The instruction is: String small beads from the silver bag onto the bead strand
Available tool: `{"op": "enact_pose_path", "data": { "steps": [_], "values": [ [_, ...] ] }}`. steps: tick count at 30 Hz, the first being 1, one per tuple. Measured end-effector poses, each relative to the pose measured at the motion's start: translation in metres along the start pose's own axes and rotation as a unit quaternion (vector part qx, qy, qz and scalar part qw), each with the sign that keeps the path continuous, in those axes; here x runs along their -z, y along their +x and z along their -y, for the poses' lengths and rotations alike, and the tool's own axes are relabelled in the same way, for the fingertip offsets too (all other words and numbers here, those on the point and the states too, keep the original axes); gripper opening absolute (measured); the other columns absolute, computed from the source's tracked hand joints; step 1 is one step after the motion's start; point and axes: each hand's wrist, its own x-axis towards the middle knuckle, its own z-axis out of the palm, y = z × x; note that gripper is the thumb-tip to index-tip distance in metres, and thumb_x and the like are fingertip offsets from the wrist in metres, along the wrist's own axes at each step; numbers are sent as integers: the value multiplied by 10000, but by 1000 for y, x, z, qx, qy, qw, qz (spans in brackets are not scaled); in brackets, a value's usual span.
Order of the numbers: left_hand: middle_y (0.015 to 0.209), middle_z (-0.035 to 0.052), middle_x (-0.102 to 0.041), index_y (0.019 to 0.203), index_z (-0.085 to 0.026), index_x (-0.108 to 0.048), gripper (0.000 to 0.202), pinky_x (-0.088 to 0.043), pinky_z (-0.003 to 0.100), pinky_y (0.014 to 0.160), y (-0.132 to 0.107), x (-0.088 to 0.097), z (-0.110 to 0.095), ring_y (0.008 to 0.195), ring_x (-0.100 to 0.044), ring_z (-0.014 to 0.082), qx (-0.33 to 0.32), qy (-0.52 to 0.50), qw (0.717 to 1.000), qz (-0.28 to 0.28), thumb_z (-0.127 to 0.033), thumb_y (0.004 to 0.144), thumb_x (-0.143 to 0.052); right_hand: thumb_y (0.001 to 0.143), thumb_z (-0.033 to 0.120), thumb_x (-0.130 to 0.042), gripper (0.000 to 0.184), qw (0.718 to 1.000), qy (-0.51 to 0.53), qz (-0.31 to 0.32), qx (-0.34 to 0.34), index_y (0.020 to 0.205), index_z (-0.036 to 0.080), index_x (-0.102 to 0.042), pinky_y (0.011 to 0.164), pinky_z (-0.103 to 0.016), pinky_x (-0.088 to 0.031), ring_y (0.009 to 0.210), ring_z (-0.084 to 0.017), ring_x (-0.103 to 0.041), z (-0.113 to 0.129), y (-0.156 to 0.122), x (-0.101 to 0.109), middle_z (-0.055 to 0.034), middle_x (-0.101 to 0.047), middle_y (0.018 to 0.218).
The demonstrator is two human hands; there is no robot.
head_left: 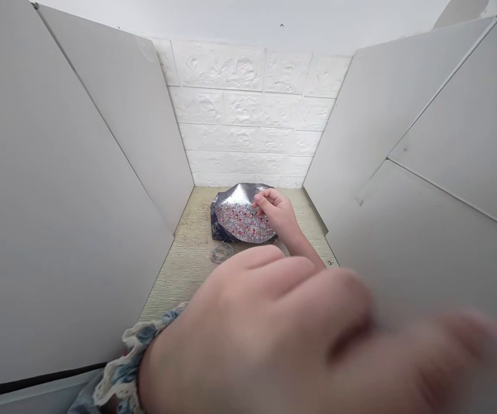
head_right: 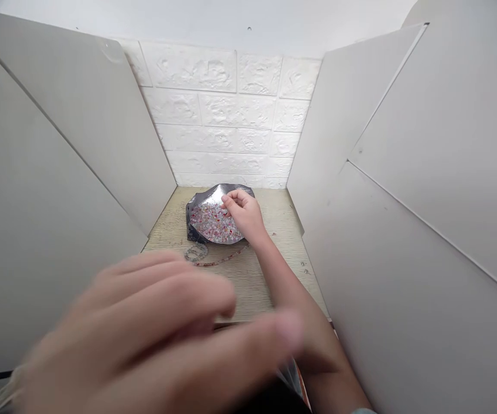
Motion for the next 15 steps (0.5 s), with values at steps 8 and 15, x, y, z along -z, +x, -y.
{"op": "enact_pose_path", "data": {
  "steps": [8, 15],
  "values": [
    [880, 41, -583, 893, -172, -563, 252, -409, 248, 727, 58, -44, 98, 829, -512, 132, 234, -167, 939, -191, -216, 783, -341, 701, 341, -539, 184, 998, -36, 12, 48, 700, 157, -554, 535, -213, -369, 558, -79, -444, 2, -1, 4, 17, -523, 610],
    [731, 33, -536, 734, -135, -509, 255, -404, 228, 581, 60, -79, 140, 615, -506, 100, 353, -408, 842, -9, -364, 748, -398, 738, 265, -485, 155, 972, -202, -25, 121, 745, 181, -615, 608, -244, -387, 656, -116, -507, -2, -2, 4, -10, -593, 722]
  ]
}}
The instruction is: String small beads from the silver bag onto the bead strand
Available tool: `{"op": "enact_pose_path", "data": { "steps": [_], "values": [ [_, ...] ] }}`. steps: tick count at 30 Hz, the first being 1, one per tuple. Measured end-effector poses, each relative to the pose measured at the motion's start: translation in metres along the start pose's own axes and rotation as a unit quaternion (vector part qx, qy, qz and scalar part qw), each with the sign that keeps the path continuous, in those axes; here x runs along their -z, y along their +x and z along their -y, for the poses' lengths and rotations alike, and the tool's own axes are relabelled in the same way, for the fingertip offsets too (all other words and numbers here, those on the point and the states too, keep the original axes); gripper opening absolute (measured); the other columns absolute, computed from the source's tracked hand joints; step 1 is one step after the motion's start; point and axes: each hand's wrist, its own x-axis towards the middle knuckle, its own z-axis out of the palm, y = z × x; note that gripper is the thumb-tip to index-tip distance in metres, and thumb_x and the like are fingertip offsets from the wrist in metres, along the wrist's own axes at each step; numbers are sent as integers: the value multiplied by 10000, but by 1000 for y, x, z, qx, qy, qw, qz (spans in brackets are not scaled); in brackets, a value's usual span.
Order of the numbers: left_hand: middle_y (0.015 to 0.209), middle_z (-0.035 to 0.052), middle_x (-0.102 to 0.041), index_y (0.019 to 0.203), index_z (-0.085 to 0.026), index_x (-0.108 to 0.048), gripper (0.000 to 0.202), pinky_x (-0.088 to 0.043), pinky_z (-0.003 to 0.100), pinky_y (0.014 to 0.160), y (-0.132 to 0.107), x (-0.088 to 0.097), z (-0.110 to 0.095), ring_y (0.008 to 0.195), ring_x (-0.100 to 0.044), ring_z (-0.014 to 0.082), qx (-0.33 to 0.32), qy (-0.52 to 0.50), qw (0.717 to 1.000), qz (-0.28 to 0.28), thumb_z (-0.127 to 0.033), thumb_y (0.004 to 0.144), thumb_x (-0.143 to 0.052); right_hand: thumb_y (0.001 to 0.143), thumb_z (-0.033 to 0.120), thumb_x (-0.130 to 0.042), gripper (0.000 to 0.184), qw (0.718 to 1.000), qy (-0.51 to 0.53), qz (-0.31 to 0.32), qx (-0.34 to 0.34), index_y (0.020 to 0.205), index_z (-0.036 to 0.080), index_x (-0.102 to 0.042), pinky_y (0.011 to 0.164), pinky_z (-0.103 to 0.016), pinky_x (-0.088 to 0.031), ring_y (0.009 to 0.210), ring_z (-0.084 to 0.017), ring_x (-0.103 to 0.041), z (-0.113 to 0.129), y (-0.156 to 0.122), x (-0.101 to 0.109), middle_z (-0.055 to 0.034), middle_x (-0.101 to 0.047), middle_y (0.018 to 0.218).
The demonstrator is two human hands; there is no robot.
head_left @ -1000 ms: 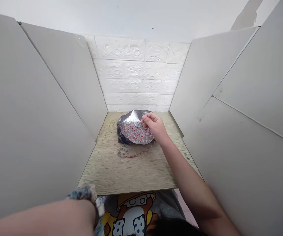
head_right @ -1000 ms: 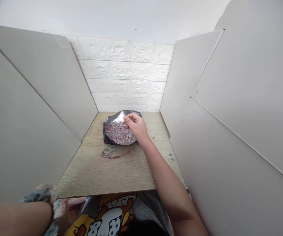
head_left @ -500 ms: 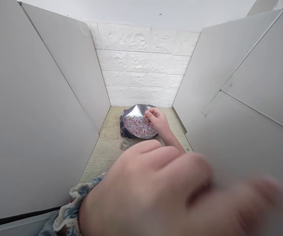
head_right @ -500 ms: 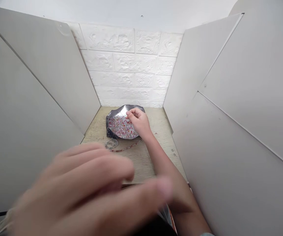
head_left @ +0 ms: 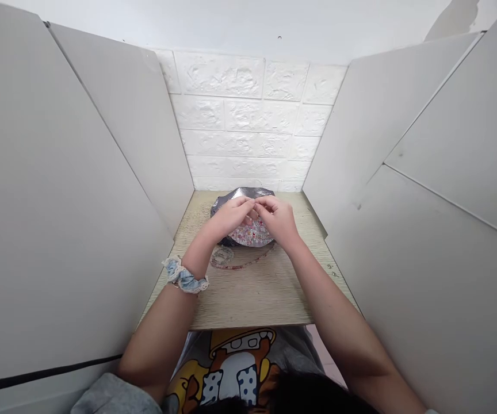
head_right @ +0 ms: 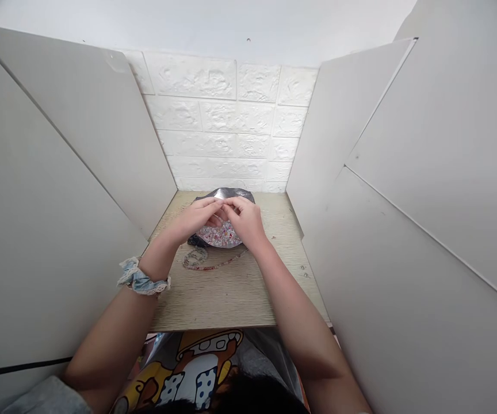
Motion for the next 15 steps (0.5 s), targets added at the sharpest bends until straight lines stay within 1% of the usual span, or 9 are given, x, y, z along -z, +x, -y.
{"op": "enact_pose_path", "data": {
  "steps": [2, 5, 7, 9, 12, 15],
  "values": [
    [628, 8, -486, 653, -135, -492, 249, -367, 206, 523, -2, 0, 3, 535, -449, 77, 7, 10, 1000, 1, -365, 723, -430, 755, 265, -459, 173, 999, -38, -7, 13, 742, 184, -611, 623, -248, -389, 676, -122, -514, -1, -1, 1, -13, -595, 734],
    [540, -25, -393, 631, -142, -497, 251, -301, 190, 457, -1, 2, 9, 466, -355, 60, 9, 28, 999, -17, -378, 701, -453, 769, 260, -439, 181, 997, -70, -1, 22, 740, 184, -600, 650, -245, -386, 705, -122, -518, -4, 0, 2, -10, -596, 746],
    [509, -39, -334, 617, -148, -496, 255, -252, 190, 433, 3, 3, 15, 445, -303, 57, 1, 53, 998, -41, -387, 694, -453, 774, 249, -432, 175, 995, -98, 16, 26, 740, 184, -591, 652, -237, -375, 713, -118, -513, -7, 0, 1, -7, -593, 750],
    [488, -42, -297, 562, -148, -474, 259, -211, 196, 429, 8, 4, 23, 441, -267, 58, -20, 88, 993, -71, -378, 681, -457, 777, 248, -429, 168, 988, -142, 44, 29, 736, 183, -578, 639, -232, -358, 708, -117, -503, -9, 0, 0, -8, -586, 746],
    [480, -35, -310, 498, -143, -452, 252, -196, 206, 439, 12, 7, 31, 460, -272, 63, -35, 136, 984, -112, -340, 654, -470, 788, 241, -405, 174, 967, -233, 99, 29, 734, 177, -557, 622, -235, -323, 677, -116, -484, -9, -1, -2, -17, -575, 737],
    [508, -23, -387, 523, -139, -493, 224, -231, 204, 461, 12, 9, 32, 497, -332, 73, -37, 151, 975, -157, -322, 649, -466, 797, 204, -367, 199, 935, -319, 152, 28, 735, 166, -553, 637, -244, -304, 668, -116, -482, -9, -2, -4, -30, -579, 746]
  ]
}}
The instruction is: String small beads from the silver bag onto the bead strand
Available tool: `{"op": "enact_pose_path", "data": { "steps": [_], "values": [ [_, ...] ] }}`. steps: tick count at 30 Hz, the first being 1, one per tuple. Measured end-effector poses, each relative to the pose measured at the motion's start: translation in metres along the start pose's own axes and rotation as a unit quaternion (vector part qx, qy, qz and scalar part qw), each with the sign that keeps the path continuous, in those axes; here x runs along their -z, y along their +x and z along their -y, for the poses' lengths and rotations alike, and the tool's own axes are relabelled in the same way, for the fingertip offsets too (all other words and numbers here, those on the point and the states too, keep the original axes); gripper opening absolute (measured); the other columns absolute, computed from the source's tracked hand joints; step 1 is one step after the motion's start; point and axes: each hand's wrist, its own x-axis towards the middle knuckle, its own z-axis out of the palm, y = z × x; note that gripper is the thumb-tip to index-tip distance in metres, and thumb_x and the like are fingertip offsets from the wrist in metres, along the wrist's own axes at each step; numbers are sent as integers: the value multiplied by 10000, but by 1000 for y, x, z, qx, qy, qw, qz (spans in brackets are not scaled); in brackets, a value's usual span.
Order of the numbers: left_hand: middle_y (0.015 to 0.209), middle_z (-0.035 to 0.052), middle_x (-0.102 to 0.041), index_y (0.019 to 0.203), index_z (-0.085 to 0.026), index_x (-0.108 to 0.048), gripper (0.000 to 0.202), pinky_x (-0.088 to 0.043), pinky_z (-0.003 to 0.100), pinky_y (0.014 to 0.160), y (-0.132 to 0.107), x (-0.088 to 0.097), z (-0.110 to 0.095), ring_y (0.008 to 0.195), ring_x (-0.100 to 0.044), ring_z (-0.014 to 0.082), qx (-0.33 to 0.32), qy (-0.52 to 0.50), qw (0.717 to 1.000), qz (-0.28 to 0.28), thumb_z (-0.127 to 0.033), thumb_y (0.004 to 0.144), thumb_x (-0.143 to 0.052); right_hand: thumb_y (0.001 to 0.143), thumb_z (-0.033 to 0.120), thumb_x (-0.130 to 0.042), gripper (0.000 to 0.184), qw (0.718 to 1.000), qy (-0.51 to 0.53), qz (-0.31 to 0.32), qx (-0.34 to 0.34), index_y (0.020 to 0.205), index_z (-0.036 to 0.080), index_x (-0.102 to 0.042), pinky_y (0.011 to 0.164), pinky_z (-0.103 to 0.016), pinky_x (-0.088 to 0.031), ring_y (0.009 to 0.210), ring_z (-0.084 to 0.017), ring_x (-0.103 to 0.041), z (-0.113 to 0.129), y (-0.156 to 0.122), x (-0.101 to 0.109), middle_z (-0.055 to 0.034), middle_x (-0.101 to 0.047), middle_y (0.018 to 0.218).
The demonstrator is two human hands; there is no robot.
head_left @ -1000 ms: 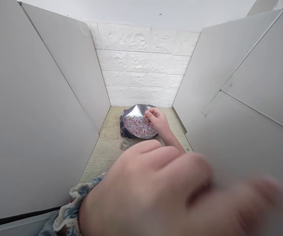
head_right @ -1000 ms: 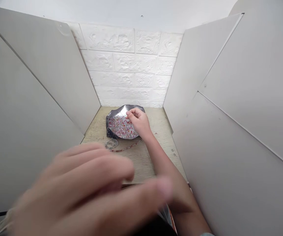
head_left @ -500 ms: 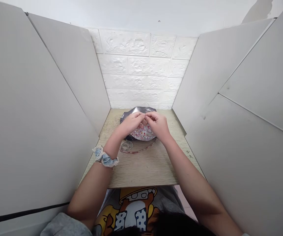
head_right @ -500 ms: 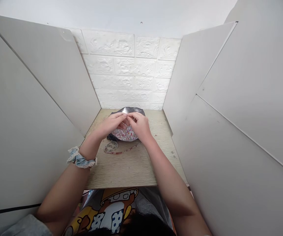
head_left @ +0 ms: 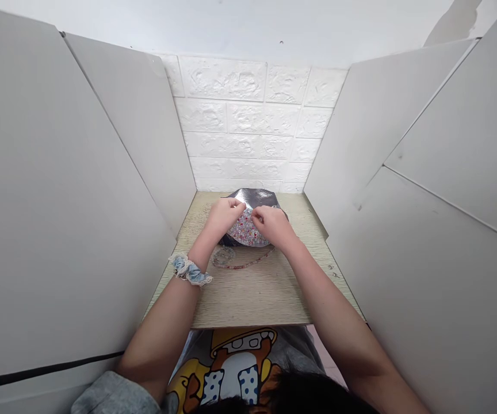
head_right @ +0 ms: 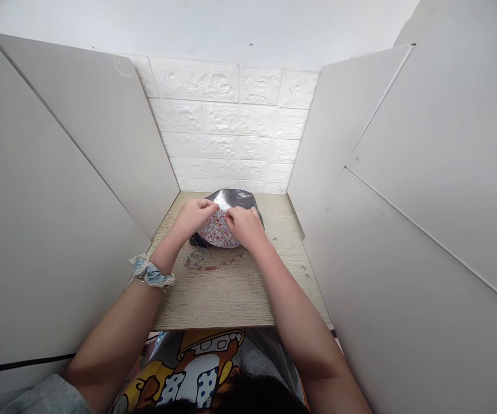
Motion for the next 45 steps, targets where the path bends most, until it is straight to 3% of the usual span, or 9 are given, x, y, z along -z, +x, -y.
{"op": "enact_pose_path", "data": {
  "steps": [6, 10, 15, 19, 31, 36, 40, 43, 45],
  "values": [
    [574, -13, -471, 584, -140, -516, 189, -293, 193, 497, -2, 3, -6, 550, -401, 82, -24, -67, 996, -52, -298, 662, -445, 783, 175, -393, 201, 992, -81, 93, 35, 740, 177, -590, 730, -294, -301, 751, -145, -509, 3, -2, -9, -40, -593, 786],
    [557, -9, -470, 600, -138, -493, 150, -276, 188, 442, -3, 3, -10, 488, -392, 67, 18, -160, 987, -16, -262, 658, -431, 791, 191, -396, 220, 987, -91, 126, 36, 786, 189, -616, 758, -310, -312, 768, -157, -516, 5, -1, -14, -56, -590, 816],
    [453, -62, -240, 548, -168, -337, 128, -122, 180, 365, -5, 4, -15, 366, -187, 28, 82, -255, 963, 42, -211, 642, -413, 777, 179, -409, 221, 982, -102, 152, 41, 775, 202, -628, 714, -293, -341, 754, -164, -529, 8, 1, -17, -50, -592, 816],
    [474, -63, -211, 571, -173, -335, 127, -127, 177, 368, -5, 3, -15, 376, -183, 28, 97, -237, 966, 40, -221, 650, -421, 774, 178, -414, 219, 981, -100, 160, 38, 785, 195, -632, 716, -289, -346, 779, -169, -536, 9, 1, -18, -58, -604, 838],
    [487, -52, -319, 595, -152, -442, 172, -244, 190, 457, 0, -3, -4, 444, -274, 49, 44, -129, 991, -3, -311, 657, -465, 718, 163, -478, 150, 987, -77, 137, 35, 598, 152, -567, 648, -319, -361, 670, -205, -545, 14, 3, -28, -119, -596, 696],
    [508, -45, -345, 610, -146, -471, 178, -239, 186, 444, -1, -1, -1, 449, -287, 49, 41, -125, 991, 10, -318, 656, -471, 739, 156, -401, 143, 995, 34, 95, 5, 651, 165, -512, 588, -271, -350, 643, -156, -510, 10, 0, -22, -68, -580, 714],
    [489, -48, -331, 611, -142, -489, 191, -224, 182, 424, -2, 1, -3, 431, -270, 43, 50, -130, 990, 22, -326, 660, -476, 809, 262, -312, 182, 984, 172, 13, -48, 784, 184, -474, 564, -231, -357, 635, -115, -487, 0, 2, -13, -7, -563, 716],
    [459, -55, -289, 574, -144, -460, 211, -207, 180, 407, -4, 2, -6, 412, -243, 39, 56, -142, 988, 37, -336, 655, -495, 772, 319, -389, 169, 937, 333, -32, -102, 792, 181, -484, 551, -220, -374, 592, -97, -471, -5, 6, -10, 10, -536, 686],
    [448, -56, -283, 558, -144, -446, 226, -195, 179, 398, -5, 3, -8, 406, -235, 37, 55, -148, 986, 53, -340, 653, -506, 724, 306, -463, 154, 886, 446, -32, -123, 793, 172, -495, 566, -217, -402, 586, -85, -482, -6, 9, -11, 10, -537, 707]
  ]
}}
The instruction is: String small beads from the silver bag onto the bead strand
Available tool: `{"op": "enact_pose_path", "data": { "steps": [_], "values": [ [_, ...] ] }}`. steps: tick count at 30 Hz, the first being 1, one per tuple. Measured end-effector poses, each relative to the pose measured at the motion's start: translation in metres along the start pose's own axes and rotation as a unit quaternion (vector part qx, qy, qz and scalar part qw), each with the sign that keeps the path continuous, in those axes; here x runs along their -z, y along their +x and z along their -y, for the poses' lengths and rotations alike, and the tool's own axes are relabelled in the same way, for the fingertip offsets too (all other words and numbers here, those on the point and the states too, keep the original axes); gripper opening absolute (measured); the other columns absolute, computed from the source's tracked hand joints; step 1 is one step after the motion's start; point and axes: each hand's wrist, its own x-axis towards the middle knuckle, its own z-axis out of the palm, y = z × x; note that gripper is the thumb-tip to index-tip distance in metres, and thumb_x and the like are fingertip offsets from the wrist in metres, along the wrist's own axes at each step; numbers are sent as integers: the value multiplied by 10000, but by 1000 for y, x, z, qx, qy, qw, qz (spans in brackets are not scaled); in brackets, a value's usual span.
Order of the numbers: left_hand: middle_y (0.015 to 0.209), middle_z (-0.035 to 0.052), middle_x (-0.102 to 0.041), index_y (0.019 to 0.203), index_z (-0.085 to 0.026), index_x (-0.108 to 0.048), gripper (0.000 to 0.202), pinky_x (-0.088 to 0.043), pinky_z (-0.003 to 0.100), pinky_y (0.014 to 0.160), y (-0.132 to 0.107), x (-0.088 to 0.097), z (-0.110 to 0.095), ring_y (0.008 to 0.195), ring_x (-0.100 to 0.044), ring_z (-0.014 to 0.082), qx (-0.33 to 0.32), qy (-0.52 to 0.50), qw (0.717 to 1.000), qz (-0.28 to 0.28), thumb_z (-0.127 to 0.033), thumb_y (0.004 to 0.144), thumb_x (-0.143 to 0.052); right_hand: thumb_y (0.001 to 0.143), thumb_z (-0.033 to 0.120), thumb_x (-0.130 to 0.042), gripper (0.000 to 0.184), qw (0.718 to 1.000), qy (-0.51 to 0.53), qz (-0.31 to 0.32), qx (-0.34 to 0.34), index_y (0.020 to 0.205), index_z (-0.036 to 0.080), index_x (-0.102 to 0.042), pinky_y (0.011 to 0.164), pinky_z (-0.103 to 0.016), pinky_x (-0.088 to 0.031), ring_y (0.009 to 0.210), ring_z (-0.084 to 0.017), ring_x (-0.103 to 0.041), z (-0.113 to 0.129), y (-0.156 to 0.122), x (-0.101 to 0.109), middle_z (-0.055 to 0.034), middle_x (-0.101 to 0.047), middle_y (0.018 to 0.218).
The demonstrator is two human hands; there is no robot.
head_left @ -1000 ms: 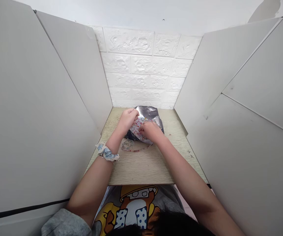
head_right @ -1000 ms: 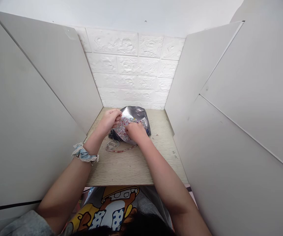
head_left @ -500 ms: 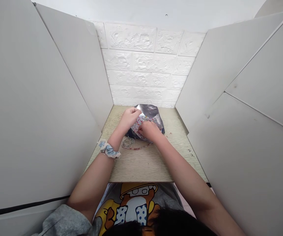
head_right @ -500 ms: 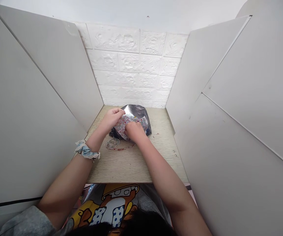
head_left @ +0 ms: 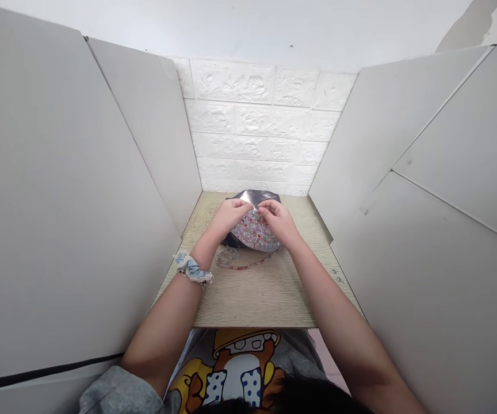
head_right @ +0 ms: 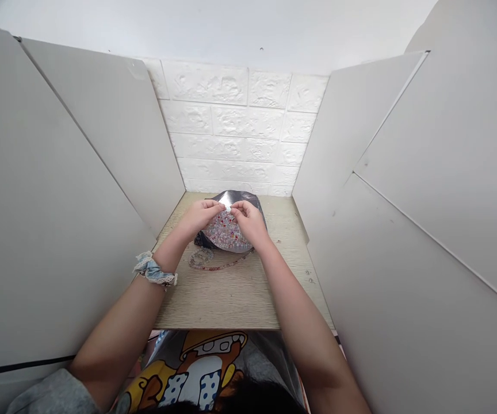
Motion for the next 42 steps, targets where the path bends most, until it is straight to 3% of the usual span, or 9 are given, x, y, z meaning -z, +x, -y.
{"op": "enact_pose_path", "data": {
  "steps": [4, 9, 16, 22, 29, 42],
  "values": [
    [439, -54, -312, 591, -133, -510, 222, -198, 180, 396, -2, -1, -1, 393, -241, 35, 2, -4, 1000, 23, -342, 664, -507, 655, 294, -559, 177, 982, 180, 15, -56, 773, 172, -509, 656, -231, -454, 613, -73, -535, 1, 1, -4, 16, -556, 718],
    [442, -45, -373, 639, -120, -578, 243, -209, 182, 398, -2, 0, -2, 393, -262, 37, 6, -6, 1000, 25, -355, 658, -521, 617, 312, -607, 215, 965, 249, 30, -73, 763, 179, -522, 712, -245, -470, 640, -72, -565, 1, -1, -7, 21, -576, 716],
    [428, -48, -373, 657, -120, -598, 248, -195, 183, 385, 2, 0, 1, 383, -238, 37, -5, -2, 999, 35, -357, 659, -524, 614, 316, -618, 236, 968, 244, 11, -61, 769, 182, -501, 709, -247, -477, 641, -77, -570, 2, -1, -9, 27, -575, 680],
    [506, -19, -461, 629, -125, -577, 232, -216, 179, 387, 3, 0, 3, 417, -296, 44, 2, -1, 1000, 26, -353, 643, -538, 637, 303, -593, 204, 977, 206, 10, -53, 767, 187, -487, 709, -252, -477, 651, -80, -566, 7, -4, -10, 30, -562, 685],
    [425, -47, -377, 619, -131, -561, 219, -232, 189, 403, 1, 0, -1, 390, -273, 46, 0, 10, 1000, 25, -345, 659, -534, 632, 294, -594, 200, 977, 207, 5, -58, 757, 189, -480, 695, -251, -478, 640, -79, -563, 9, -4, -10, 33, -558, 678],
    [549, -14, -473, 615, -119, -553, 271, -276, 188, 462, 2, 1, 4, 488, -374, 64, -15, 12, 999, 31, -388, 634, -528, 645, 275, -581, 171, 978, 200, 8, -57, 754, 184, -484, 679, -246, -471, 631, -80, -563, 10, -5, -12, 31, -561, 669]
  ]
}}
